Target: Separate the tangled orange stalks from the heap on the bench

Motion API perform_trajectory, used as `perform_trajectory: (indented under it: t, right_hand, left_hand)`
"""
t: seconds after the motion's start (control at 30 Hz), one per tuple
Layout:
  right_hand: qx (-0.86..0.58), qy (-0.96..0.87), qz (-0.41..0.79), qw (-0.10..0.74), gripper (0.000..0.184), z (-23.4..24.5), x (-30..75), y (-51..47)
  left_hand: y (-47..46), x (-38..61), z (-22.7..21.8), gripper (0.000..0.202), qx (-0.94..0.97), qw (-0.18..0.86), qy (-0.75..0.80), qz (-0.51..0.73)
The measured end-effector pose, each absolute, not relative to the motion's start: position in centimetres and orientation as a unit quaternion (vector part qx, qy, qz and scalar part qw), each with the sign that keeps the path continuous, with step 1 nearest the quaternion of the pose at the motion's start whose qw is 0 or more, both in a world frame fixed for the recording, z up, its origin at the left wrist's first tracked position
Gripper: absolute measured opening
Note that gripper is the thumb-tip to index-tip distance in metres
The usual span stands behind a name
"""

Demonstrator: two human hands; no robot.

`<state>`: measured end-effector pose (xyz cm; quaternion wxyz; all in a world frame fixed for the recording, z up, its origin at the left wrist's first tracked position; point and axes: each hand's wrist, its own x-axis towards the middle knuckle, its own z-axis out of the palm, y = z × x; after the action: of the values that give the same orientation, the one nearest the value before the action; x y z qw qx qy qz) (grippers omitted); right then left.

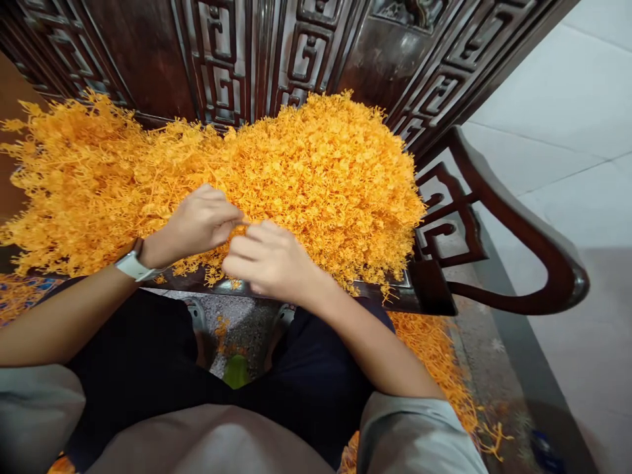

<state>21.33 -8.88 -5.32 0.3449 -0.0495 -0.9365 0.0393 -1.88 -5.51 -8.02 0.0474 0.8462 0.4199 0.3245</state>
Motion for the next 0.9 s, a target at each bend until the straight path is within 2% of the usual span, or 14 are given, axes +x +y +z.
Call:
perform_trajectory:
  t: [0.1, 0.17, 0.23, 0.33, 0.43, 0.5, 0.6, 0.73, 0.8, 0.9]
  right_hand:
    - [0.088, -0.916, 0.111, 0.375, 0.020, -4.1, 19.4, -13.2]
    - [0.074, -0.915, 0.154, 0.366, 0.015, -3.8, 18.9, -13.8]
    - [-0.055, -0.880, 0.250, 0.401, 0.011, -3.9, 19.8, -11.5]
    - [-0.311, -0.725, 0.382, 0.481, 0.020, -4.5, 23.1, -5.1]
    - [-0.397, -0.563, 0.524, 0.500, 0.026, -5.0, 25.9, -0.5]
    - [-0.414, -0.503, 0.563, 0.508, 0.027, -5.2, 26.1, -0.2]
    - [-0.407, -0.567, 0.529, 0.482, 0.031, -5.8, 23.9, -2.6]
    - [-0.355, -0.766, 0.352, 0.404, 0.046, -6.6, 20.7, -5.5]
    - [-0.318, -0.824, 0.286, 0.372, 0.041, -7.0, 20.2, -5.6]
    - [-0.287, -0.823, 0.294, 0.392, 0.031, -7.4, 20.5, -4.8]
  left_hand:
    - [-3.5, -3.9, -7.8, 0.031, 0.780, 0.089, 0.476, 0.398]
    - [-2.4, -5.2, -7.5, 0.044, 0.710, 0.159, 0.486, 0.484]
    - [-2.0, -5.9, -7.2, 0.052, 0.637, 0.228, 0.480, 0.558]
    - [-2.5, -5.9, -6.7, 0.049, 0.586, 0.289, 0.476, 0.589]
    - [-3.5, -5.2, -6.6, 0.041, 0.568, 0.332, 0.473, 0.586]
    - [-4.1, -4.6, -6.6, 0.038, 0.551, 0.380, 0.454, 0.587]
    - [-4.7, -3.5, -6.5, 0.035, 0.528, 0.456, 0.416, 0.583]
    - [-5.7, -1.8, -6.1, 0.036, 0.521, 0.508, 0.387, 0.566]
    - [-6.2, -1.1, -6.0, 0.041, 0.536, 0.512, 0.384, 0.550]
    - [-6.5, -0.7, -5.8, 0.047, 0.566, 0.481, 0.392, 0.543]
